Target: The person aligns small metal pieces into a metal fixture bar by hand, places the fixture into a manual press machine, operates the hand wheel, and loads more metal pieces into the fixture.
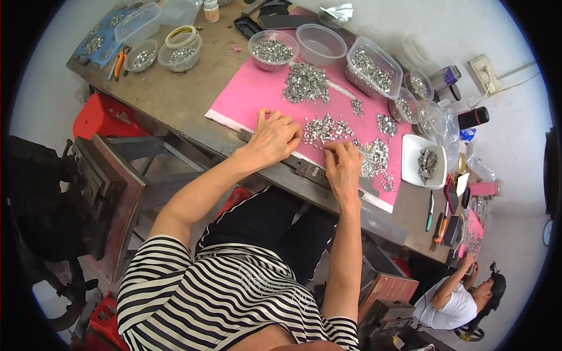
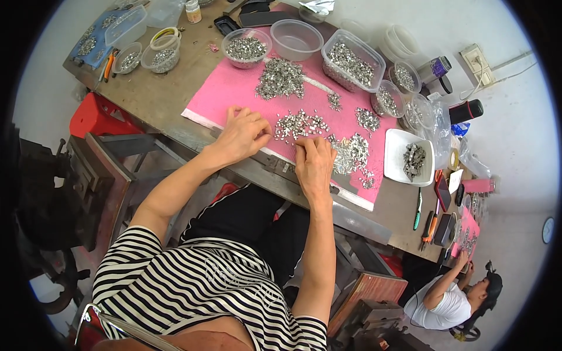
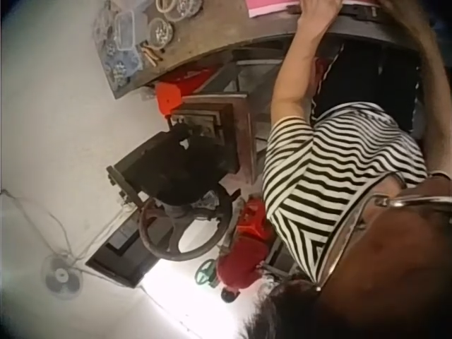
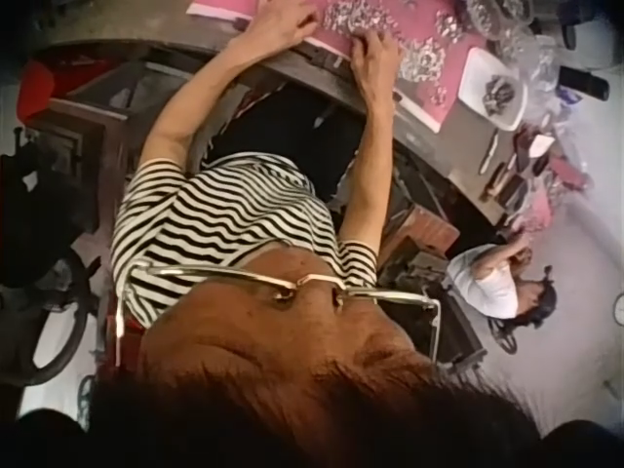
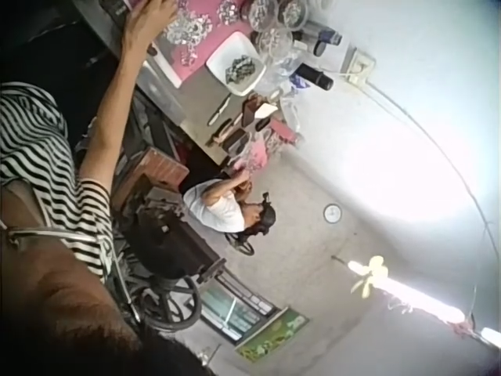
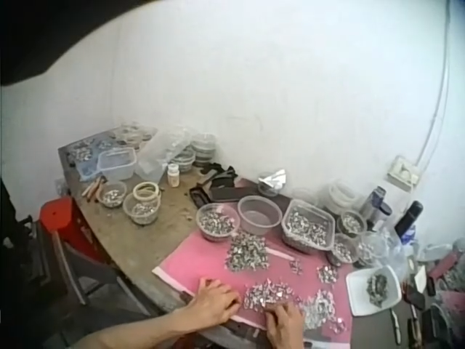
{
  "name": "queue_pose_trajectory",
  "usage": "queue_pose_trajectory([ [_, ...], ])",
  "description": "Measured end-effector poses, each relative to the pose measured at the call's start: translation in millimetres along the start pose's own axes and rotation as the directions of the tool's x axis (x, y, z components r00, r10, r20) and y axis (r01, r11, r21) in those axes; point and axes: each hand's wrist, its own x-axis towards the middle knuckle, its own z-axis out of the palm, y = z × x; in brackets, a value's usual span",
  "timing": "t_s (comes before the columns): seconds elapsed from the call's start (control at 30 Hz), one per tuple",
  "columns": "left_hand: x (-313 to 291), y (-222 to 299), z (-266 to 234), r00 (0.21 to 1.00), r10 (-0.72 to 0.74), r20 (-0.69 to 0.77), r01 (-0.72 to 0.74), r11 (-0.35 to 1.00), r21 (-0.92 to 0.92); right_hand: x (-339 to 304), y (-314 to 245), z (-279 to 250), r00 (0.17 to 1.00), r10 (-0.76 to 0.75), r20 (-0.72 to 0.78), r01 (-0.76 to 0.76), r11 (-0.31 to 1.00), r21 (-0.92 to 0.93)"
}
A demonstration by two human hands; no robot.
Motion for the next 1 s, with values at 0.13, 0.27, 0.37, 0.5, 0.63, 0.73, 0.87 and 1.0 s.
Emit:
queue_pose_trajectory([
  [0.13,-1.5,-5.7,-0.3,1.000,0.008,-0.031,-0.009,1.000,-0.026,-0.2,-2.0,3.7,1.000,-0.015,0.004,0.015,1.000,0.011],
  [0.27,-1.0,-12.6,-9.3,0.999,-0.035,-0.028,0.031,0.991,-0.127,-0.2,-2.1,7.3,1.000,-0.001,-0.006,0.001,1.000,-0.013],
  [0.37,-1.8,-13.1,-14.6,0.998,-0.057,-0.011,0.055,0.991,-0.125,2.5,-5.4,5.9,1.000,-0.005,0.008,0.005,1.000,-0.009],
  [0.5,-4.8,-7.6,-10.3,0.999,-0.017,-0.028,0.015,0.998,-0.060,6.0,-5.9,3.0,0.996,-0.013,0.089,0.015,1.000,-0.018],
  [0.63,-2.0,-0.9,-5.7,1.000,-0.012,-0.025,0.012,1.000,-0.012,8.7,-0.3,1.7,0.992,0.005,0.125,-0.001,1.000,-0.031],
  [0.73,-0.6,3.4,-1.7,1.000,0.001,-0.016,0.000,0.998,0.067,5.9,3.2,3.1,0.994,-0.070,0.086,0.073,0.997,-0.034],
  [0.87,1.1,0.8,-2.2,0.999,0.039,-0.009,-0.038,0.998,0.055,-8.5,-3.4,-13.0,0.998,-0.022,0.054,0.022,1.000,0.002],
  [1.0,0.8,-2.8,-1.2,1.000,0.025,0.015,-0.025,1.000,-0.005,-32.3,-12.6,-22.8,0.998,0.038,0.058,-0.049,0.981,0.185],
])
